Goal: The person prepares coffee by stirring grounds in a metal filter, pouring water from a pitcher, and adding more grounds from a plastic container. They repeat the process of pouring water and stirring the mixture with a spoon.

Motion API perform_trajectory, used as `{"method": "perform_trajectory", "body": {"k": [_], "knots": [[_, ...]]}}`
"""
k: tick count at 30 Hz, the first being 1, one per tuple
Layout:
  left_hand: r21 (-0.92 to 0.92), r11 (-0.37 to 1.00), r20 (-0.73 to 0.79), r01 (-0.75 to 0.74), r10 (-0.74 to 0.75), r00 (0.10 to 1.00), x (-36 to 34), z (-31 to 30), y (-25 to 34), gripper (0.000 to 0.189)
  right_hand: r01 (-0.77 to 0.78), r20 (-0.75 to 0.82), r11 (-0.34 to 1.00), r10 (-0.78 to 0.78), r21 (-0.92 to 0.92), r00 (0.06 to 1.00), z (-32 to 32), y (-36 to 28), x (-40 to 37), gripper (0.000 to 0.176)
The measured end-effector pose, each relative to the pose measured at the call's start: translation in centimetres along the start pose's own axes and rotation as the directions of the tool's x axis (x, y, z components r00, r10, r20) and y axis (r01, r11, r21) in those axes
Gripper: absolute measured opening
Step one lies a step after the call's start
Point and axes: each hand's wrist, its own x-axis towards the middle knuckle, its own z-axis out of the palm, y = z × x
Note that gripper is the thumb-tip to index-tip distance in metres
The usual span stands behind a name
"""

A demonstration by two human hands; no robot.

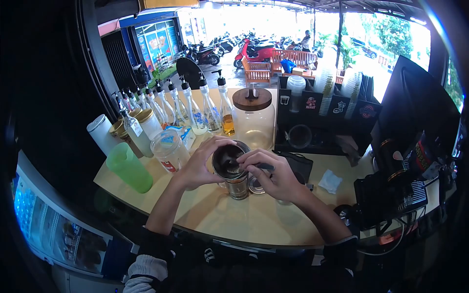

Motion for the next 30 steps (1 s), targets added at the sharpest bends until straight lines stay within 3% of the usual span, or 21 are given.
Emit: {"method": "perform_trajectory", "body": {"k": [7,10,13,17,19,22,25,30], "knots": [[0.021,1.0,0.017,0.022,-0.022,1.0,-0.2,-0.3,0.2,0.078,-0.16,0.001,0.939,0.168,0.303,0.986,-0.2,0.4,0.2,0.015],[0.055,0.998,0.017,0.011,-0.012,1.0,-0.3,-0.1,0.2,0.077,-0.177,0.102,0.967,0.16,0.183,0.982,-0.8,0.3,0.3,0.018],[0.029,0.999,0.017,0.022,-0.022,1.0,-0.3,0.0,0.2,0.077,-0.11,-0.008,0.959,0.116,0.259,0.993,-0.6,0.8,0.5,0.02],[0.053,0.999,0.016,-0.007,0.007,1.0,-0.3,0.2,0.0,0.078,-0.178,0.093,0.963,0.161,0.205,0.982,-0.7,0.2,0.6,0.019],[0.029,1.0,0.011,-0.006,0.006,1.0,-0.3,0.3,-0.2,0.078,-0.125,-0.041,0.957,0.141,0.261,0.989,-0.7,0.3,0.8,0.019],[-0.003,1.0,0.004,0.008,-0.008,1.0,-0.4,0.5,-0.2,0.079,-0.188,0.078,0.948,0.174,0.258,0.982,-0.7,0.3,0.6,0.019],[-0.001,1.0,-0.027,-0.008,0.008,1.0,-0.5,0.6,-0.4,0.079,-0.158,-0.012,0.965,0.164,0.21,0.986,-0.8,0.0,0.6,0.019],[-0.01,1.0,-0.031,-0.017,0.017,0.999,-0.4,0.7,-0.2,0.077,-0.197,0.033,0.953,0.195,0.23,0.98,-0.8,-0.2,0.6,0.018]]}}
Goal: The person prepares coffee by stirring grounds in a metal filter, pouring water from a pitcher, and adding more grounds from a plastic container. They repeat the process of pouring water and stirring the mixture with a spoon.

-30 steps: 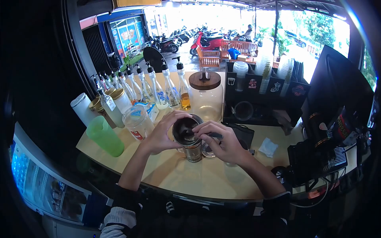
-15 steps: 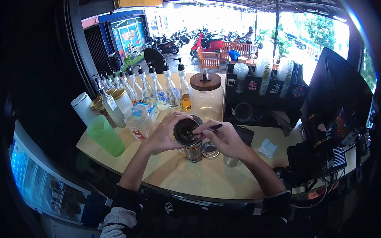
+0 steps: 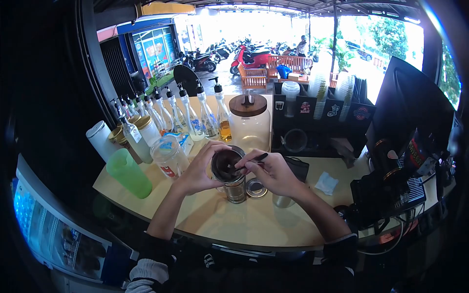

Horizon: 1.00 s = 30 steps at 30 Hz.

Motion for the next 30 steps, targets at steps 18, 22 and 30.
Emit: {"method": "perform_trajectory", "body": {"k": [18,22,30], "knots": [[-0.037,0.999,0.014,0.017,-0.016,1.0,0.13,0.41,0.3,0.077,0.075,-0.086,0.996,-0.078,-0.046,0.993,-0.14,0.54,0.29,0.016],[-0.006,1.0,0.006,0.01,-0.01,1.0,0.12,0.37,0.29,0.077,0.05,-0.04,0.998,-0.052,-0.047,0.998,-0.08,0.46,0.19,0.015],[-0.058,0.997,0.007,0.054,-0.054,0.999,0.14,0.53,0.37,0.076,0.051,-0.078,0.998,-0.054,-0.031,0.995,-0.23,0.47,0.34,0.014]]}}
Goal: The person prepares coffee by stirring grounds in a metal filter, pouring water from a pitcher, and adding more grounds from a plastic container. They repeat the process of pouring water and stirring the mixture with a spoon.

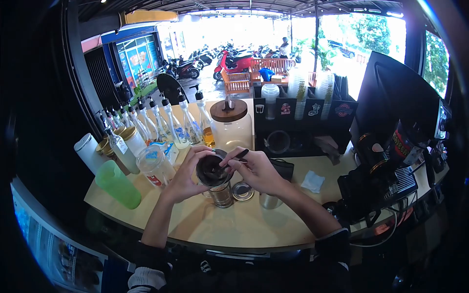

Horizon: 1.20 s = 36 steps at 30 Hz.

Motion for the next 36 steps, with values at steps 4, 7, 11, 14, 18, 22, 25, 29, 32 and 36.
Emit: {"method": "perform_trajectory", "body": {"k": [4,7,11,14,18,22,25,29,32,36], "knots": [[0.044,0.998,0.008,-0.043,0.042,0.999,-0.1,0.1,-0.4,0.077,-0.022,0.079,0.999,0.026,-0.046,0.997,0.1,-0.2,0.1,0.015],[0.044,0.998,0.004,-0.051,0.051,0.999,-0.2,0.2,-0.6,0.077,-0.058,0.031,0.997,0.057,0.04,0.998,-0.1,-0.7,0.4,0.016],[0.04,0.998,0.006,-0.048,0.048,0.999,-0.3,0.1,-0.8,0.076,-0.028,0.092,0.998,0.034,-0.062,0.995,0.3,-0.6,0.2,0.015],[0.064,0.997,0.021,-0.039,0.037,0.999,-0.3,0.0,-0.6,0.077,-0.001,0.005,1.0,0.001,-0.01,1.0,-0.1,-0.8,0.5,0.015],[0.069,0.996,0.013,-0.05,0.05,0.999,-0.4,-0.2,-0.5,0.076,0.022,0.135,0.992,-0.005,-0.12,0.991,-0.2,-1.1,0.6,0.015],[0.045,0.997,0.003,-0.057,0.057,0.998,-0.5,0.0,-0.6,0.075,0.035,0.073,0.994,-0.027,-0.108,0.997,-0.4,-1.6,1.2,0.014],[0.037,0.997,-0.024,-0.074,0.075,0.997,-0.6,0.3,-0.9,0.076,0.048,0.176,0.975,-0.009,-0.215,0.984,0.0,-1.9,1.2,0.014],[-0.013,0.996,-0.072,-0.084,0.083,0.994,-0.7,0.8,-0.9,0.077,-0.013,0.069,0.996,0.019,-0.085,0.997,0.6,-1.5,0.9,0.012],[-0.003,0.998,-0.104,-0.056,0.056,0.993,-0.9,1.0,-1.1,0.079,-0.021,0.113,0.992,0.036,-0.125,0.993,0.4,-1.5,0.8,0.012],[0.011,0.996,-0.113,-0.084,0.085,0.99,-1.0,1.3,-1.1,0.079,-0.026,-0.008,0.999,0.026,-0.019,1.0,0.6,-1.5,0.9,0.012]]}}
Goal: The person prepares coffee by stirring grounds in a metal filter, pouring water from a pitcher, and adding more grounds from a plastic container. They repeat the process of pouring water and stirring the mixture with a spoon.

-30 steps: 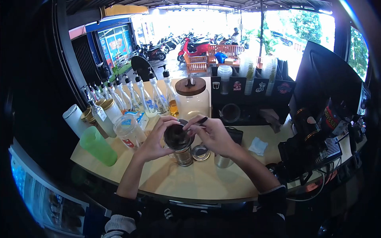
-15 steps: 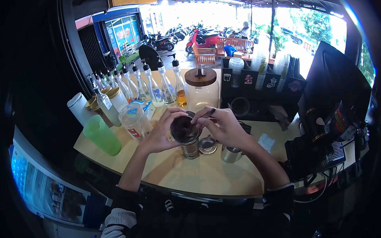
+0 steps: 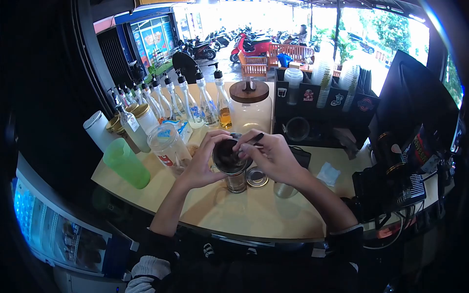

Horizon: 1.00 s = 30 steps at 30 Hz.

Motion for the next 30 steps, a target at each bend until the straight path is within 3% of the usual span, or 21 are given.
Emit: {"method": "perform_trajectory", "body": {"k": [2,6,8,14,16,18,20,22,24,26,28,30], "knots": [[0.007,1.0,0.007,-0.011,0.011,1.0,0.1,0.0,0.0,0.079,-0.001,0.106,0.997,0.009,-0.074,0.994,-0.3,-0.1,0.0,0.012],[-0.009,1.0,0.01,0.006,-0.006,1.0,0.0,0.0,0.0,0.078,-0.008,0.041,1.0,0.009,-0.025,0.999,-1.0,-0.3,0.5,0.011],[-0.005,1.0,0.018,0.004,-0.004,1.0,0.0,0.1,-0.1,0.079,0.03,0.144,0.991,-0.011,-0.132,0.99,-0.5,-0.5,0.4,0.01],[0.018,1.0,0.013,-0.001,0.001,1.0,0.0,0.3,0.0,0.079,-0.003,0.041,0.999,0.004,-0.034,0.999,-0.4,-0.1,0.5,0.01],[0.044,0.999,-0.01,0.012,-0.011,1.0,-0.1,0.6,-0.1,0.079,0.036,0.164,0.987,-0.01,-0.158,0.986,-0.4,-0.2,0.3,0.012],[0.043,0.999,-0.018,0.021,-0.02,1.0,-0.3,0.4,-0.2,0.079,-0.041,0.169,0.992,0.062,-0.122,0.984,-0.7,-0.6,0.3,0.013],[0.041,0.999,-0.029,0.031,-0.03,0.999,-0.4,0.4,-0.2,0.079,-0.079,0.057,0.997,0.079,-0.003,0.995,-1.0,-0.5,0.5,0.013],[0.048,0.998,-0.022,0.034,-0.033,0.999,-0.4,0.3,-0.2,0.08,-0.077,0.065,0.997,0.078,-0.018,0.995,-0.7,-0.2,0.4,0.014],[0.027,0.999,-0.025,0.04,-0.039,0.999,-0.5,0.5,-0.3,0.079,-0.057,0.207,0.989,0.086,-0.138,0.975,-0.9,-0.6,0.3,0.015],[0.002,0.999,-0.027,0.047,-0.047,0.999,-0.5,0.5,-0.3,0.079,-0.098,0.165,0.987,0.119,-0.129,0.979,-1.0,-0.7,0.6,0.015],[0.026,0.999,-0.011,0.036,-0.036,0.999,-0.4,0.4,-0.2,0.079,0.02,0.092,0.997,-0.013,-0.08,0.996,-0.9,-0.1,0.9,0.011],[0.048,0.998,-0.003,0.038,-0.038,0.999,-0.3,0.4,-0.2,0.078,0.027,0.135,0.993,-0.011,-0.117,0.991,-0.6,-0.2,0.7,0.011]]}}
